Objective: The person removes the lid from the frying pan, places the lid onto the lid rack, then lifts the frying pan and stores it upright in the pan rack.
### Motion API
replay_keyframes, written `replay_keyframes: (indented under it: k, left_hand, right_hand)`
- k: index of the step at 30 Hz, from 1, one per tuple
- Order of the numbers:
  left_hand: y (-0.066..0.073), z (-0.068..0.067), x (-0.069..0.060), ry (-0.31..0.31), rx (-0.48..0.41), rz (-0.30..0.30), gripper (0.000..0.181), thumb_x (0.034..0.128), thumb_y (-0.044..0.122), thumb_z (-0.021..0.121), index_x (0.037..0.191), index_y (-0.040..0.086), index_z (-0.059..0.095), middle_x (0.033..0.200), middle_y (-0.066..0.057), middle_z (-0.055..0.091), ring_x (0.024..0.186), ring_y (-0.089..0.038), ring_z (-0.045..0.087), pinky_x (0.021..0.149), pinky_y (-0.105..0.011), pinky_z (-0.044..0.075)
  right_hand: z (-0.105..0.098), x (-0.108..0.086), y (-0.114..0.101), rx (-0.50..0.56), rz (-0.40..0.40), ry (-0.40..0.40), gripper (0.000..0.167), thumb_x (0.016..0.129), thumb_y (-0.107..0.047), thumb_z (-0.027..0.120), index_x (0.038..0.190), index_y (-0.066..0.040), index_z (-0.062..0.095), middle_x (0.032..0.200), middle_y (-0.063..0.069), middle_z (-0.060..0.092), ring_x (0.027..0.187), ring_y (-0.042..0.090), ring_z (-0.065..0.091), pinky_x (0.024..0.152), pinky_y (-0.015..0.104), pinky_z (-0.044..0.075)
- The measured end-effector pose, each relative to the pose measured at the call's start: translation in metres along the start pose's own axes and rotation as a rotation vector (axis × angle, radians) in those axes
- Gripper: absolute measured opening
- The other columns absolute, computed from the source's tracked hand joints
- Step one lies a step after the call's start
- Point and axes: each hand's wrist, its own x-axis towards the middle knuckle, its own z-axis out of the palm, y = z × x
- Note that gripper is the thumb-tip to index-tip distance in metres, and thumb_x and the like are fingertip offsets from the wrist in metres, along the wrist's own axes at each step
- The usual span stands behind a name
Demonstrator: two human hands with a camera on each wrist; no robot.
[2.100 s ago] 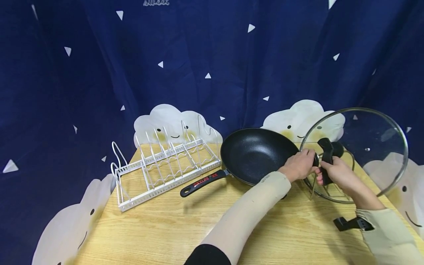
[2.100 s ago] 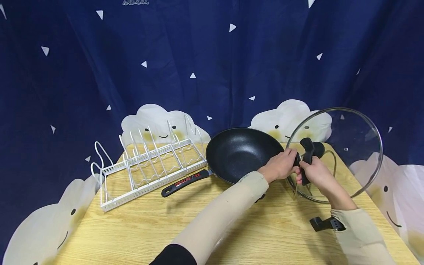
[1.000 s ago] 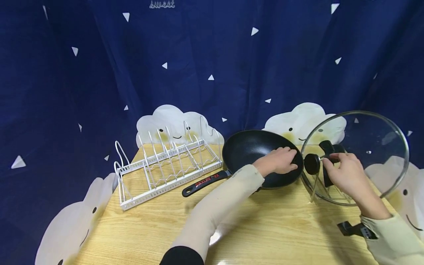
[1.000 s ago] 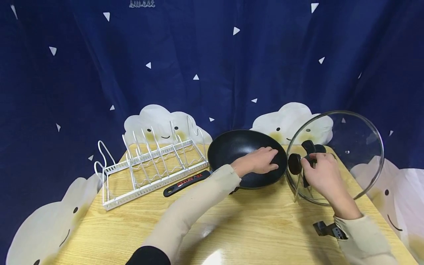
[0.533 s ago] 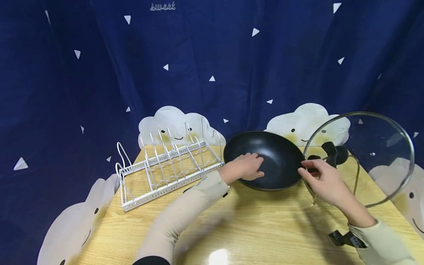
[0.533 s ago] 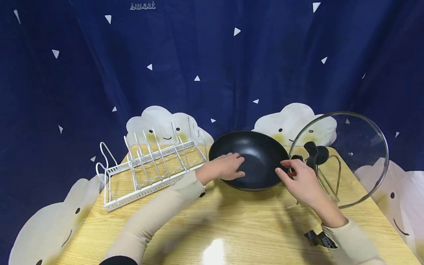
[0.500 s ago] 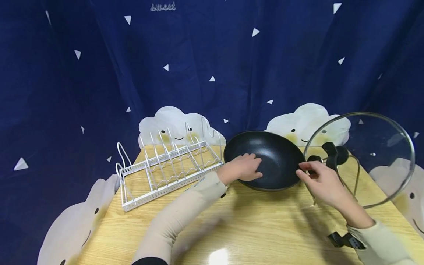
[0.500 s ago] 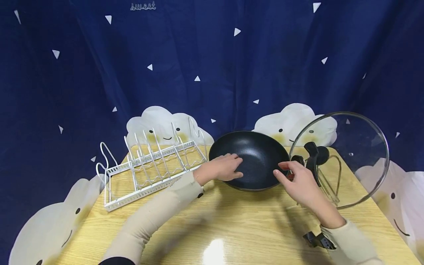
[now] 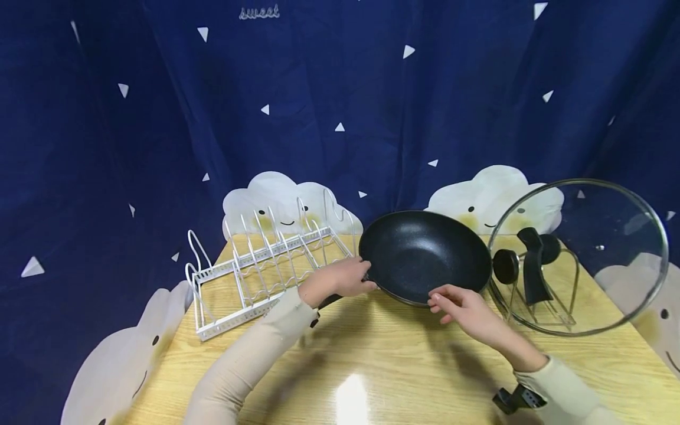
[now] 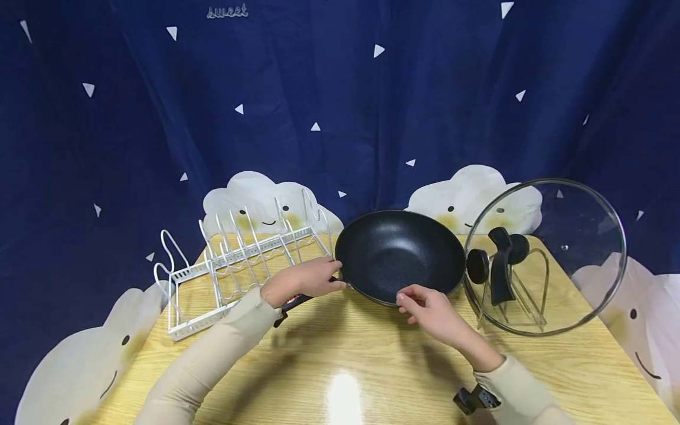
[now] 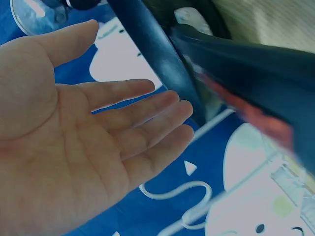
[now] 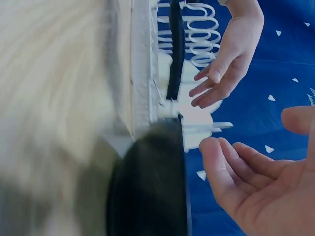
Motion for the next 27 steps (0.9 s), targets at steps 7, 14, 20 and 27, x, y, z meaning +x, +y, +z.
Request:
replay_keyframes:
  k: [7,14,20,27]
  left_hand:
    - [-0.026,0.01,-0.019,-0.027,-0.158,-0.037,0.053,0.0985,0.039,0.048,0.137,0.002,0.045,0.134,-0.016,0.05,0.122,-0.027,0.048,0.1,-0.037,0.038]
    - [-0.052,0.022,-0.029,0.013,-0.28,-0.031,0.03,0.0996,0.033,0.047,0.092,0.006,0.058,0.076,-0.004,0.057,0.064,-0.017,0.055,0.068,-0.031,0.043]
    - [-0.063,0.031,-0.033,0.056,-0.307,-0.041,0.035,0.1003,0.032,0.044,0.078,0.009,0.059,0.069,0.0,0.052,0.066,-0.015,0.05,0.064,-0.031,0.042]
    - [-0.082,0.048,-0.033,0.028,-0.354,-0.097,0.04,0.1016,0.039,0.038,0.089,0.01,0.062,0.076,-0.002,0.056,0.074,-0.016,0.054,0.071,-0.035,0.044]
  right_hand:
    - [0.033,0.012,0.002,0.207,0.056,-0.108,0.04,0.101,-0.022,0.046,0.118,0.014,0.051,0.103,0.017,0.062,0.095,0.032,0.063,0.073,0.039,0.054]
    - [0.069,0.024,0.003,0.479,0.142,-0.192,0.045,0.101,-0.025,0.044,0.12,0.016,0.042,0.104,0.017,0.06,0.094,0.028,0.063,0.081,0.044,0.052]
    - [0.093,0.039,0.008,0.683,0.255,-0.186,0.052,0.099,-0.029,0.046,0.123,0.017,0.039,0.107,0.018,0.061,0.098,0.024,0.063,0.086,0.039,0.05]
    - [0.114,0.059,0.01,0.957,0.398,-0.126,0.054,0.101,-0.027,0.043,0.13,0.016,0.027,0.119,0.026,0.052,0.104,0.026,0.059,0.101,0.044,0.038]
